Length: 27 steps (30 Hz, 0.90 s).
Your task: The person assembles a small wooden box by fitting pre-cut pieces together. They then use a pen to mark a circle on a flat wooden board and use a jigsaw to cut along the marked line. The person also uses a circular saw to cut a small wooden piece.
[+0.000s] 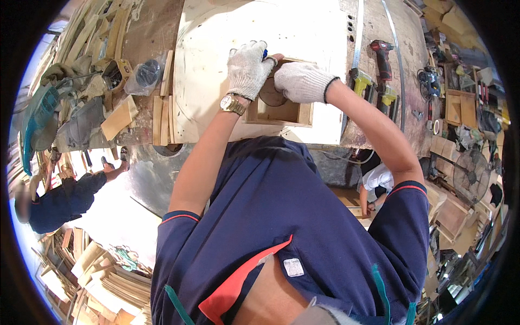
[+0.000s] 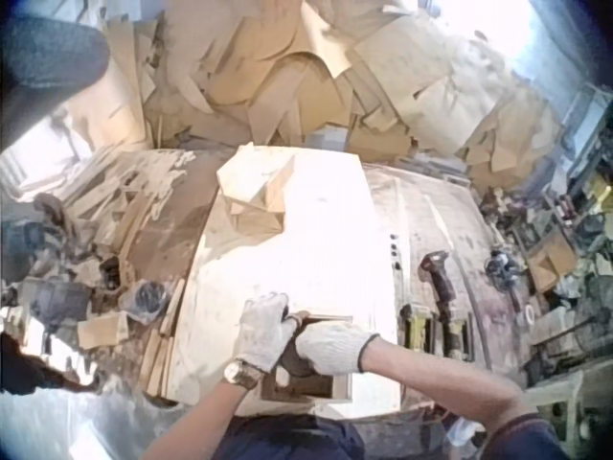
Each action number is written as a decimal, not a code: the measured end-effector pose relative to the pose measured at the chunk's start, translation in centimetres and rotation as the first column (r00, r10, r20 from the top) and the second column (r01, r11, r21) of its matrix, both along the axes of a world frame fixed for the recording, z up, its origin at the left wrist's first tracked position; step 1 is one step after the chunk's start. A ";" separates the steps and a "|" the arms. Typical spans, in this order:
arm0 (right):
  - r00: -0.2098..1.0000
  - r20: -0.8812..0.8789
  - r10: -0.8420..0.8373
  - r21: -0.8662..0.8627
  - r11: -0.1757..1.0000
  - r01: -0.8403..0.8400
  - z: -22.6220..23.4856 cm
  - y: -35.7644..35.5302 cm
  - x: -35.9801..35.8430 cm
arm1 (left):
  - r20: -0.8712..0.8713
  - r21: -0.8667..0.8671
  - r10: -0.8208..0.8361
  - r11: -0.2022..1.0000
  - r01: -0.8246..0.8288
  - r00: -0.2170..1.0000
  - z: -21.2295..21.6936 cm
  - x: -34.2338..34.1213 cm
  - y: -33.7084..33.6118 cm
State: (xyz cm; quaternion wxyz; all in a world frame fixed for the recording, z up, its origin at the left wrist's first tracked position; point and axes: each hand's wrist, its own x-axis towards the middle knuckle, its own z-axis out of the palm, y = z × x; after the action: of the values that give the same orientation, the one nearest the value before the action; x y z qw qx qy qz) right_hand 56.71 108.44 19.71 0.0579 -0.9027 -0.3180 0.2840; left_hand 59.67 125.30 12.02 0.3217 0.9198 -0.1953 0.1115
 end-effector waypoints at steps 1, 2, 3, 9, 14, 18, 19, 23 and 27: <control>1.000 0.010 0.002 -0.020 1.000 -0.002 0.0 0.1 0.2 | 0.002 0.003 0.001 1.000 -0.001 1.000 -0.1 -0.1 0.0; 1.000 0.011 0.015 -0.026 1.000 -0.015 0.0 0.2 0.3 | -0.002 0.003 0.002 1.000 -0.002 1.000 -0.2 -0.3 0.1; 0.999 0.020 0.035 -0.031 0.999 -0.035 0.0 0.3 0.3 | 0.003 0.002 0.003 1.000 -0.003 1.000 -0.2 -0.3 0.1; 0.969 0.245 0.016 -0.053 0.999 -0.003 0.4 0.4 -0.3 | -0.010 0.045 0.007 0.999 -0.006 1.000 0.1 -0.1 0.1; 0.957 0.236 -0.171 0.117 0.982 0.146 5.3 -1.6 -1.6 | -0.086 -0.009 0.012 1.000 -0.013 0.996 0.7 -0.2 0.1; 0.872 0.002 -0.489 0.568 0.718 0.402 8.8 -7.5 -4.6 | -0.156 0.015 0.025 1.000 -0.023 0.988 1.2 -0.1 -0.1; 0.772 -0.155 -0.617 0.652 0.523 0.549 8.5 -9.3 -6.1 | -0.184 0.028 0.029 0.999 -0.024 0.983 1.5 -0.3 -0.1; 0.633 -0.695 -0.341 0.631 -0.711 0.310 0.0 -13.9 -8.8 | -0.181 0.030 0.077 0.997 -0.073 0.981 2.8 -1.5 0.4; 0.353 -0.925 -0.140 0.249 -0.925 0.286 -11.3 -15.3 -12.5 | -0.006 -0.152 0.129 0.980 -0.129 0.992 3.6 -5.6 2.5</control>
State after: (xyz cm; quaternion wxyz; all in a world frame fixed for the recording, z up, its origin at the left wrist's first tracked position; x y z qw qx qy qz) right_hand 44.25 93.17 8.46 0.9093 -0.2906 0.2271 -0.1928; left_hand 54.07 127.77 15.59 0.3824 0.9031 -0.1269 0.1486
